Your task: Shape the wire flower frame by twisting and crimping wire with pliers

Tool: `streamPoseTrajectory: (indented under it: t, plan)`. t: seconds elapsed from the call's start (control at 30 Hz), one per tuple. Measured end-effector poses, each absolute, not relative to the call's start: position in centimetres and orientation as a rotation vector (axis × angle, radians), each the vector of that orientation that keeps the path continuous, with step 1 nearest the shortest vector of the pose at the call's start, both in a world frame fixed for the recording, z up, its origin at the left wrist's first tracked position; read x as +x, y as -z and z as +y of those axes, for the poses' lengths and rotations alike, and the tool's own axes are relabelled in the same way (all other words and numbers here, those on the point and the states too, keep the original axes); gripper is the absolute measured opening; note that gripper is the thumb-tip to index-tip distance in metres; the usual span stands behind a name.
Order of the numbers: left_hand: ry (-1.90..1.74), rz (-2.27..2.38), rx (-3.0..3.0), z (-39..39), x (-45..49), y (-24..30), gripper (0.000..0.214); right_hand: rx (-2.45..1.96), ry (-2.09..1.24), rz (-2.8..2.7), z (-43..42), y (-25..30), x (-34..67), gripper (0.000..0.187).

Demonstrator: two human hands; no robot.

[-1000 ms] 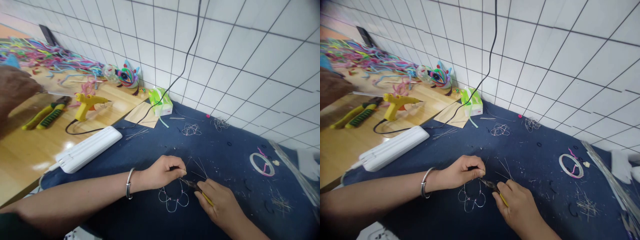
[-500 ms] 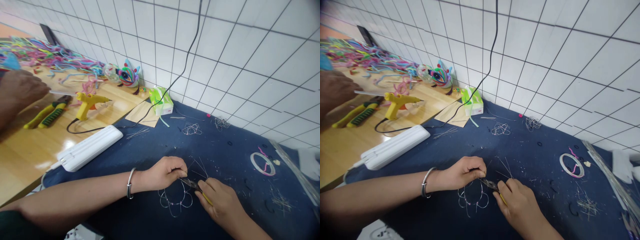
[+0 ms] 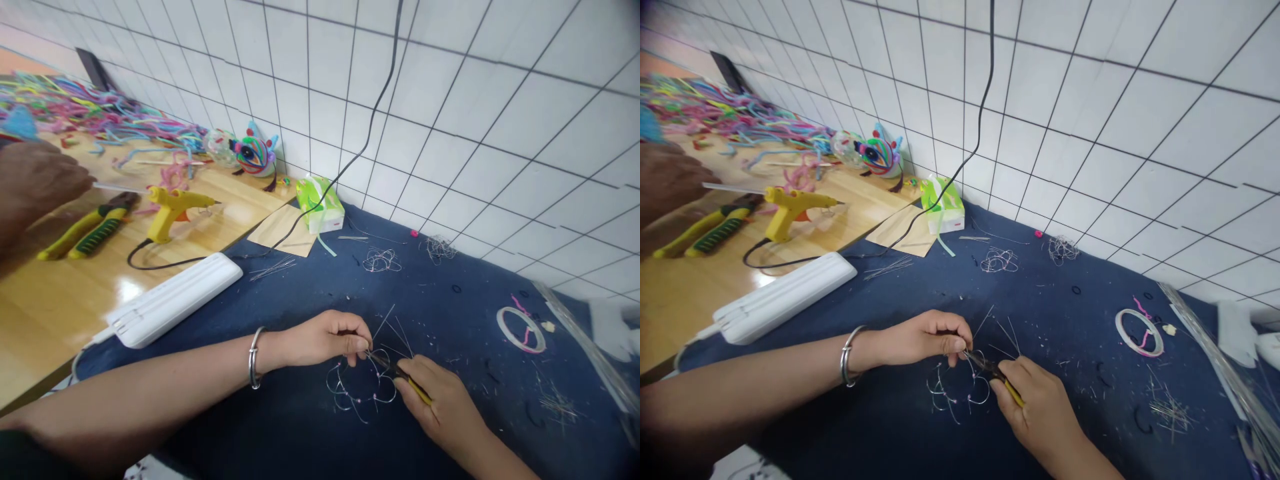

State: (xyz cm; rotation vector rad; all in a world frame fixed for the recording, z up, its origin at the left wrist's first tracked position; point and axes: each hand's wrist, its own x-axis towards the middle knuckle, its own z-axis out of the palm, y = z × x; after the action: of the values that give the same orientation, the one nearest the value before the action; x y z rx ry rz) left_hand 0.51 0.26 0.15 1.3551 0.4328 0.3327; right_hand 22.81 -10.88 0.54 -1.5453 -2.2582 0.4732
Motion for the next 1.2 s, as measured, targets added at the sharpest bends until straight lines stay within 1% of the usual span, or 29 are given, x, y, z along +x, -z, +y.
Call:
streamPoseTrajectory:
  t: [0.1, 0.3, 0.5, 0.7, 1.03, 1.2]
  plan:
    - [-0.316, 0.443, 1.302, 0.4, 0.5, 0.2, 0.018, -1.565, -0.554, -2.234, -10.9, -0.4, 23.0, 0.017]
    - [-0.331, 0.451, 1.269, 0.4, 0.6, 0.2, 0.014, -1.577, -0.516, -2.224, -11.0, -0.4, 23.1, 0.017]
    - [-0.334, 0.471, 1.292, 0.4, 0.6, 0.0, 0.014, -1.604, -0.588, -2.200, -10.9, -0.9, 22.7, 0.017]
    - [-0.350, 0.497, 1.283, 0.4, 0.6, -0.2, 0.017, -1.538, -0.470, -2.251, -10.9, -0.7, 22.6, 0.017]
    - [-0.385, 0.501, 1.333, 0.2, 0.6, 0.2, 0.016, -1.555, -0.437, -2.326, -10.8, -1.0, 22.2, 0.016]
    - [-0.393, 0.497, 1.318, 0.3, 0.6, 0.1, 0.015, -1.516, -0.297, -2.372, -10.7, -0.6, 22.5, 0.017]
